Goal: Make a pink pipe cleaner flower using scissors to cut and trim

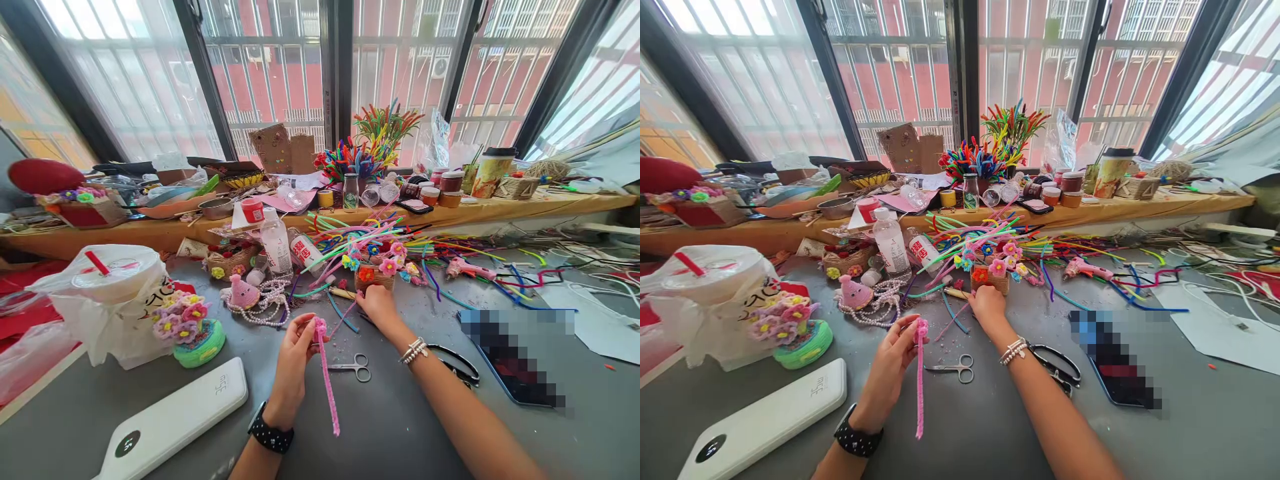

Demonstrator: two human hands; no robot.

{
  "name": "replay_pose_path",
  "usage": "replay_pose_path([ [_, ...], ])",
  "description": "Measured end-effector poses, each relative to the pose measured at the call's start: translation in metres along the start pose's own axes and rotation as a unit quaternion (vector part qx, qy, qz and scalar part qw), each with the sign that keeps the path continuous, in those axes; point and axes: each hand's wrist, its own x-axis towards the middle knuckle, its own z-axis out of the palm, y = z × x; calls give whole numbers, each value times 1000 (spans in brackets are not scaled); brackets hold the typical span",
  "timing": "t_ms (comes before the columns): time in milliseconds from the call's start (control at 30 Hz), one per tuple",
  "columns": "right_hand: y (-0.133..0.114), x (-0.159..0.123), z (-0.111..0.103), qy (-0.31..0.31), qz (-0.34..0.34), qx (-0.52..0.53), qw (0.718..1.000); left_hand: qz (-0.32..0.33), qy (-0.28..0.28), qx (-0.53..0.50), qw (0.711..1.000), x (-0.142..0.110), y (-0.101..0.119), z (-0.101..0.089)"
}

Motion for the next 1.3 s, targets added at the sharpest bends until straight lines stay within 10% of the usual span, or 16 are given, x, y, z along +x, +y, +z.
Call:
replay_pose_path([
  [533, -40, -49, -25, 119, -356, 213, 902, 100, -82, 231, 964, 2, -5, 2],
  [733, -18, -19, -19, 27, -192, 13, 981, 130, -54, 302, 943, -1, 0, 0],
  [1000, 4, 3, 8, -29, -117, -56, 991, 159, -45, 356, 920, -2, -1, 2],
  [1300, 0, -21, -11, 3, -89, 17, 996, 169, -50, 362, 916, -4, -1, 0],
])
